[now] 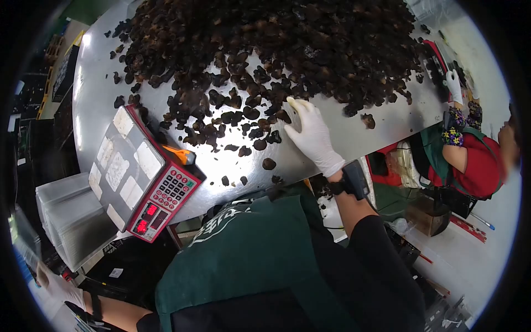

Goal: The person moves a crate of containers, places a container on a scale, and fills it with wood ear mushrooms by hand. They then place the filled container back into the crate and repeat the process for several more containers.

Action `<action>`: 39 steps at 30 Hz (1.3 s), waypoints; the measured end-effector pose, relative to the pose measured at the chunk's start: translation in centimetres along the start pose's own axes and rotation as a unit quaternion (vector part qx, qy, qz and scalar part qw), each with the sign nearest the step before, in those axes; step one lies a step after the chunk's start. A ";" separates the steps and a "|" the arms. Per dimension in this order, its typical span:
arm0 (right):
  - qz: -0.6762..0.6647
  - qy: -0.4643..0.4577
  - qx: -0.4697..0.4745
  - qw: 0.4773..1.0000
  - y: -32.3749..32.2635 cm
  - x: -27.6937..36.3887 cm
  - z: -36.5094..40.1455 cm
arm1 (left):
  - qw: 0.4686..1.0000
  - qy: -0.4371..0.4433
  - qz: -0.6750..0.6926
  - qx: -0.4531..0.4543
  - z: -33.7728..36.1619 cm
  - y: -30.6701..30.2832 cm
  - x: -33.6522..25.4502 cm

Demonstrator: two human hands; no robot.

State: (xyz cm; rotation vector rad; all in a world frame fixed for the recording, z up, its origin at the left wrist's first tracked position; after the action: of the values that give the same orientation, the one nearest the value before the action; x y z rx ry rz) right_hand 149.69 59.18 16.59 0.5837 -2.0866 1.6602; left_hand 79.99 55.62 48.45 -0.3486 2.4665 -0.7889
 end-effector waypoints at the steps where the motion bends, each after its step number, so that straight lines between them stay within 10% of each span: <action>1: 0.001 0.000 -0.015 1.000 0.3 0.5 -0.5 | 0.994 0.104 0.012 -0.039 1.7 -0.1 -1.7; 3: 0.012 0.001 -0.023 1.000 1.2 1.4 -1.5 | 0.959 0.279 -0.014 -0.047 6.2 1.1 -5.1; 6: 0.034 -0.016 0.021 0.999 3.7 0.5 -3.9 | 0.936 0.315 0.045 0.151 17.8 7.0 -12.8; 13: -0.127 0.014 -0.061 0.990 2.9 0.2 -7.0 | 0.884 0.195 0.093 0.414 26.0 14.7 -13.4; 20: 0.081 -0.098 -0.052 0.990 5.0 4.3 -13.7 | 0.877 0.160 0.133 0.434 27.4 15.9 -14.0; 31: -0.102 -0.160 0.012 0.982 9.2 6.4 -18.5 | 0.881 0.144 0.103 0.439 27.3 15.9 -15.5; 39: 0.114 -0.273 0.078 0.952 15.1 13.3 -18.9 | 0.887 0.118 0.094 0.437 27.4 15.5 -15.6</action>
State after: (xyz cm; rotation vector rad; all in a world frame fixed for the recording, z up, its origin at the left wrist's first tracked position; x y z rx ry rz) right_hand 131.39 79.77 15.75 0.9782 -2.4932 1.9774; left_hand 106.80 61.32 26.45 0.3348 2.0126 -1.8018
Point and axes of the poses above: each hand's wrist, its own z-axis away from the middle knuckle, its own y-axis out of the palm, x = y × z, the point moved 5 cm from there along -z, towards the middle knuckle, and after that the axes turned 6 degrees about -y, right-handed, at the moved point
